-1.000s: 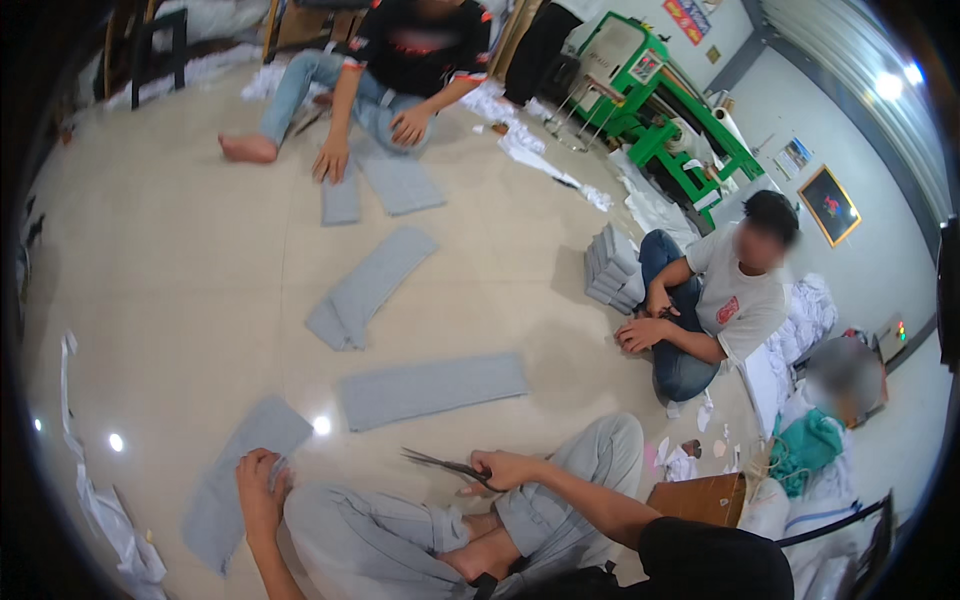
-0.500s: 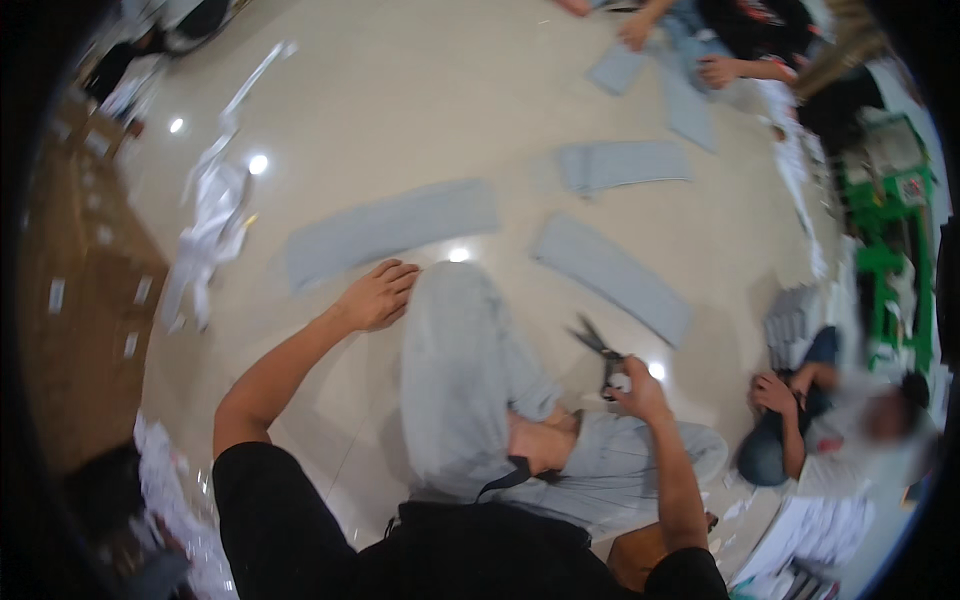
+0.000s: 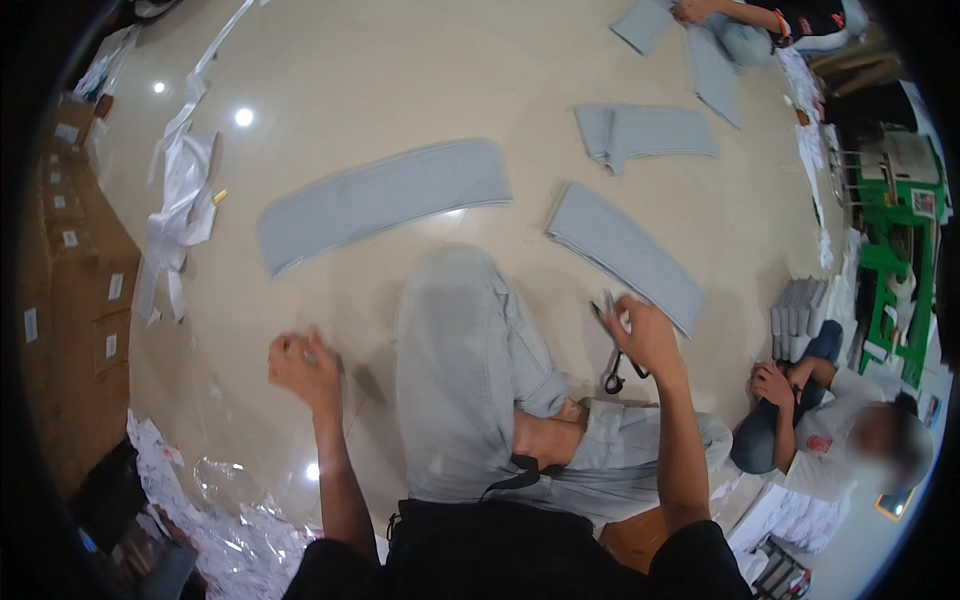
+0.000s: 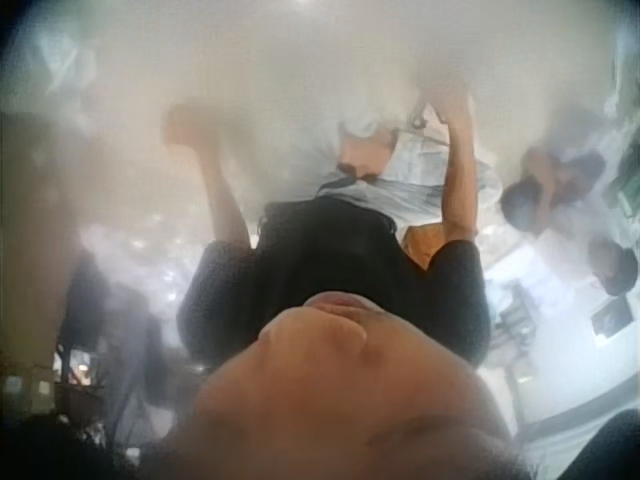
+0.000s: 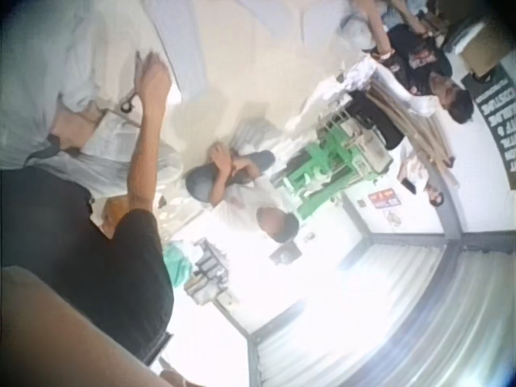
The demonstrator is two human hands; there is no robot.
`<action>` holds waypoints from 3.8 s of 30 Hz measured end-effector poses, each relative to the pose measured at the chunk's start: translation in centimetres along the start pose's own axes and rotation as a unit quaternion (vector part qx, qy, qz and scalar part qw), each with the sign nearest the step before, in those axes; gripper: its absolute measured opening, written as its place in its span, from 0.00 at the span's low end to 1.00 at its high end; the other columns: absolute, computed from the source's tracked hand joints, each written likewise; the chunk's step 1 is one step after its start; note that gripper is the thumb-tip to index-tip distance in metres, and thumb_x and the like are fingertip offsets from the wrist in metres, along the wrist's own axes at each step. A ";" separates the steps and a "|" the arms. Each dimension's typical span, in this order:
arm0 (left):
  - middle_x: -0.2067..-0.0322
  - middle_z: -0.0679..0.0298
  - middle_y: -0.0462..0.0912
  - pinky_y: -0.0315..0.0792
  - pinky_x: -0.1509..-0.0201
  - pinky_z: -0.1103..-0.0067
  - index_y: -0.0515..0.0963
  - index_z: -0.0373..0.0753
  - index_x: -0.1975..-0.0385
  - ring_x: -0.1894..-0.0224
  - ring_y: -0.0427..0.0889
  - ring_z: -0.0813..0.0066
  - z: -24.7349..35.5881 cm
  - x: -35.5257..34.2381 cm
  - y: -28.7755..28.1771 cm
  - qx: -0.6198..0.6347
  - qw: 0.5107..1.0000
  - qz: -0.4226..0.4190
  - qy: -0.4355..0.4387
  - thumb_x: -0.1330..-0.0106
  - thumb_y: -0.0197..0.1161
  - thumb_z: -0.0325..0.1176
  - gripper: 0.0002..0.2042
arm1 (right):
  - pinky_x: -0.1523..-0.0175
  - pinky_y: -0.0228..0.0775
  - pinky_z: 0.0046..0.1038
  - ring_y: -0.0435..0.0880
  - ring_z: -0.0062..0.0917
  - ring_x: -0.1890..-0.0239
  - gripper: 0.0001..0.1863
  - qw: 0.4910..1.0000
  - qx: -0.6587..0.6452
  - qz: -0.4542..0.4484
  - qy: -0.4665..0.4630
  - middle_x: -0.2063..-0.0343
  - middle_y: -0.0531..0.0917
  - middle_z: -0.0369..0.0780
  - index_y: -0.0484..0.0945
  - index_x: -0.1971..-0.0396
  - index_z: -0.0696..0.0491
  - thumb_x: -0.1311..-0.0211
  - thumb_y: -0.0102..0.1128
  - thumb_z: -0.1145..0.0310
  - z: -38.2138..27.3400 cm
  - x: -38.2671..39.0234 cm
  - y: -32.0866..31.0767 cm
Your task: The person sits on the floor and uses scissors to cut threads and trim the edges of folded gray fabric pieces. They repeatedly align the fabric layers and make precise cuts to separate or finish the material.
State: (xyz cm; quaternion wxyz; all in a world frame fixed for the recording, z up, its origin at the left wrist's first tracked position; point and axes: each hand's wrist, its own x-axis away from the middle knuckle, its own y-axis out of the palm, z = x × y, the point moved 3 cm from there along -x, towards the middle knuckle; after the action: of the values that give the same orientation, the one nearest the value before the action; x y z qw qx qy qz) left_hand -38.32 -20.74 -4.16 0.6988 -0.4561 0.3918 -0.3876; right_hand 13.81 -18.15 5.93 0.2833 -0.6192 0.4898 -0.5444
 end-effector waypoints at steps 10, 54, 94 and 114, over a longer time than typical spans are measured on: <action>0.47 0.53 0.80 0.62 0.34 0.59 0.80 0.37 0.48 0.40 0.76 0.54 4.9 -15.2 1.3 0.104 0.994 0.017 -0.025 0.30 0.62 0.33 0.14 | 0.50 0.78 0.38 0.86 0.43 0.57 0.14 0.955 -0.169 0.207 -0.131 0.52 0.85 0.48 0.82 0.51 0.56 0.31 0.62 0.64 -14.7 -22.1 3.1; 0.61 0.61 0.87 0.71 0.48 0.69 0.84 0.35 0.61 0.58 0.81 0.59 30.3 -15.8 7.1 0.314 0.846 -0.267 0.339 0.37 0.72 0.29 0.08 | 0.53 0.75 0.30 0.84 0.31 0.62 0.10 0.871 -0.379 0.221 -0.219 0.63 0.86 0.42 0.83 0.59 0.58 0.30 0.66 0.66 -12.7 -19.8 2.0; 0.83 0.58 0.73 0.66 0.73 0.70 0.78 0.29 0.65 0.79 0.68 0.73 45.1 -6.7 10.9 0.241 0.822 -0.448 0.257 0.27 0.68 0.45 0.20 | 0.67 0.72 0.40 0.84 0.42 0.75 0.11 0.815 -0.229 0.389 0.364 0.75 0.85 0.49 0.77 0.56 0.57 0.23 0.56 0.64 22.5 1.3 1.6; 0.80 0.62 0.65 0.59 0.72 0.73 0.73 0.29 0.67 0.75 0.59 0.75 46.5 -4.7 12.5 0.168 0.842 -0.381 0.343 0.22 0.62 0.47 0.22 | 0.67 0.73 0.41 0.84 0.46 0.74 0.08 0.789 -0.229 0.376 0.428 0.77 0.85 0.49 0.80 0.60 0.55 0.27 0.61 0.66 24.8 2.0 3.6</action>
State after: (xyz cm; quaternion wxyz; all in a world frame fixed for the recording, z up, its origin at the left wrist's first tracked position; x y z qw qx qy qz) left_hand 4.04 2.49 -2.09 0.3831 -0.2827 0.3304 -0.8149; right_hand 36.16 -25.83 -2.59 0.0770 -0.1369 0.8655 -0.4757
